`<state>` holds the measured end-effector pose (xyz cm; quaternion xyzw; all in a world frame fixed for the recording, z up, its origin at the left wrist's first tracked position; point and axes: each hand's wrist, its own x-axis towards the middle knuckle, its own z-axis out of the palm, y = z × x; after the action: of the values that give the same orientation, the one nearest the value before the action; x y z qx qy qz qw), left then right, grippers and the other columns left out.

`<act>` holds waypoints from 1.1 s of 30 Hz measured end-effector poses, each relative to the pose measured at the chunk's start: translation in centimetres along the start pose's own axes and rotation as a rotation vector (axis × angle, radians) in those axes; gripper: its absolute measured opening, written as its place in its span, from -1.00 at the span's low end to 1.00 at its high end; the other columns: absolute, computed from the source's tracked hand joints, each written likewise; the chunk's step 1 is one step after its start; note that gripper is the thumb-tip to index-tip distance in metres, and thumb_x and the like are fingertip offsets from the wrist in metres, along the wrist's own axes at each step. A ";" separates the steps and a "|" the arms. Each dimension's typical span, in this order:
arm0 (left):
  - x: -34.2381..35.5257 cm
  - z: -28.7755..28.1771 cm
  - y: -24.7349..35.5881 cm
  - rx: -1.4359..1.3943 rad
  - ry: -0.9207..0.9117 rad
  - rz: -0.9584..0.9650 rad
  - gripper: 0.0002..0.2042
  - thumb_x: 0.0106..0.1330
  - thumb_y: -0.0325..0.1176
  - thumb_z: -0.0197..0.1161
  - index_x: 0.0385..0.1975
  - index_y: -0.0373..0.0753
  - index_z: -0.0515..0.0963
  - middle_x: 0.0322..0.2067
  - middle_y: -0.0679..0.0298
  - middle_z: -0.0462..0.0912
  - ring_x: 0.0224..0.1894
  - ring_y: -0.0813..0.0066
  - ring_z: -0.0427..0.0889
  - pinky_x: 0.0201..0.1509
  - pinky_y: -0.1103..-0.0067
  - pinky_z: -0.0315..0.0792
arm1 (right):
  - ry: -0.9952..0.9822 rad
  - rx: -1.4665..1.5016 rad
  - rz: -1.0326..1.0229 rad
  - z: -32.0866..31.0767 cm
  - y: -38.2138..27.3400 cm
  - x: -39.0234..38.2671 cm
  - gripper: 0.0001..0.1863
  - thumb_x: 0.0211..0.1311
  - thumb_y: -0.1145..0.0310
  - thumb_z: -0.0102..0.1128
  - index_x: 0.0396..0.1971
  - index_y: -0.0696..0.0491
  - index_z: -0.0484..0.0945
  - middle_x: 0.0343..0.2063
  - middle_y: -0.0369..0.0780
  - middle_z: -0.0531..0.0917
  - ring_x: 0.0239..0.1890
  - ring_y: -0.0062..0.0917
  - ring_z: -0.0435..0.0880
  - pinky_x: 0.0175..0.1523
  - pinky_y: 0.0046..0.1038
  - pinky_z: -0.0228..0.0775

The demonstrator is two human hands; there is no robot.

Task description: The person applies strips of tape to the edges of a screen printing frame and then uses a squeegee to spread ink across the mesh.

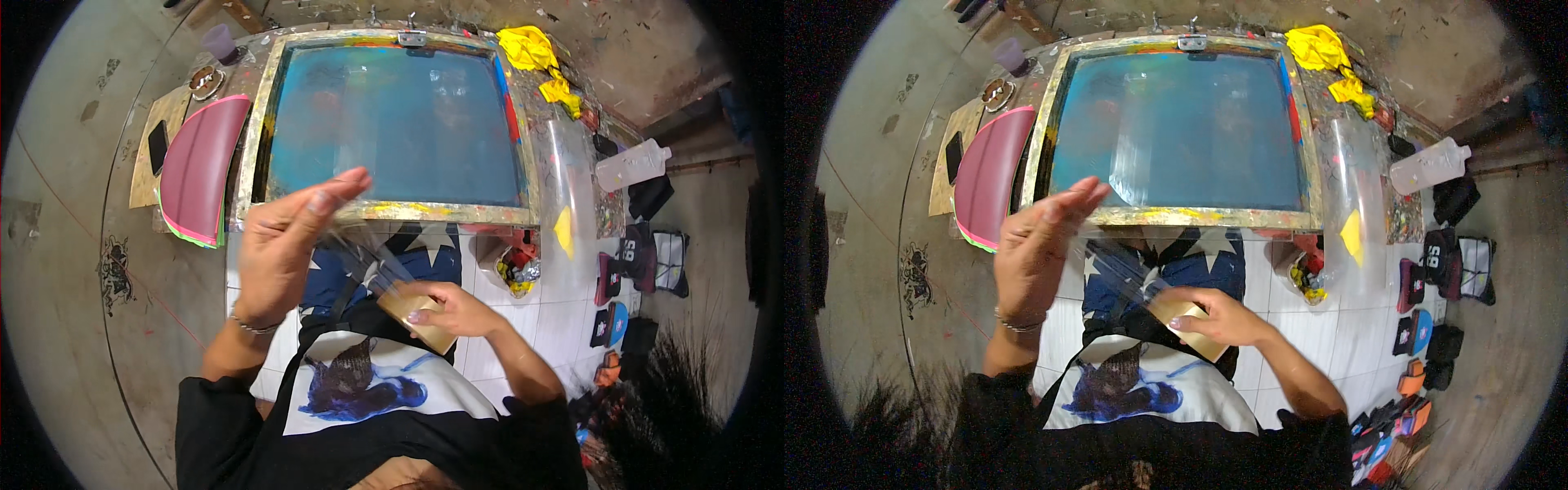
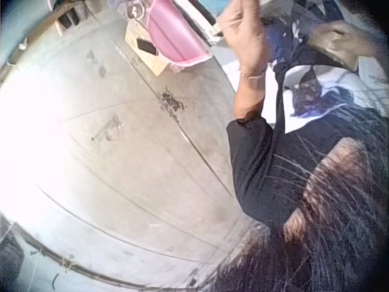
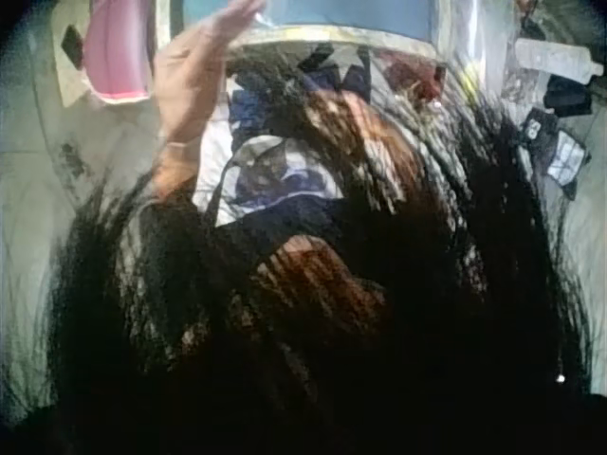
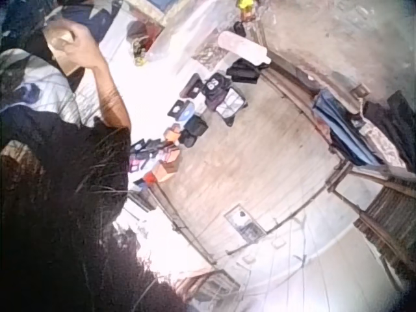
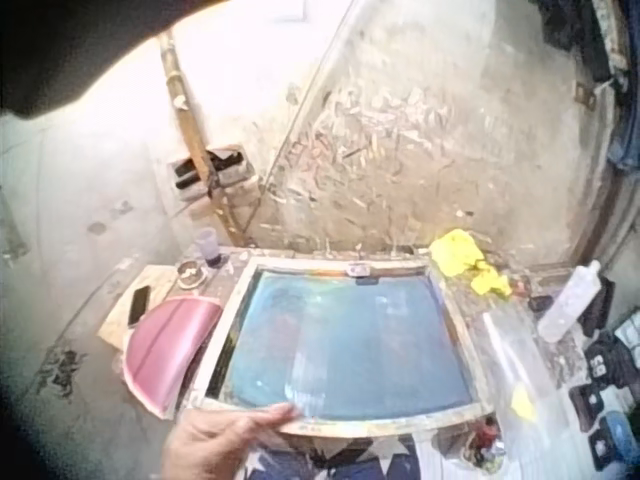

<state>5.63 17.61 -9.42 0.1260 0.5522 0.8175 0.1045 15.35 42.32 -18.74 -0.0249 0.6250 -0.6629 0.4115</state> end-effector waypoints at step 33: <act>-5.7 -5.6 8.2 -0.433 -0.126 0.913 -0.72 0.51 -0.14 0.07 0.08 0.04 0.62 0.23 0.60 0.56 0.39 0.64 0.32 0.47 0.16 -0.09 | -0.047 -1.432 -0.835 0.8 -16.1 -5.8 -0.71 0.40 0.22 0.14 -0.03 0.04 0.64 -0.23 -0.11 0.70 -0.48 -0.40 0.72 -0.42 -0.40 0.59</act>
<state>8.94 7.93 -4.36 0.3788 0.2515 0.8663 -0.2067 11.32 43.11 -2.08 -0.5245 0.8265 -0.2021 0.0291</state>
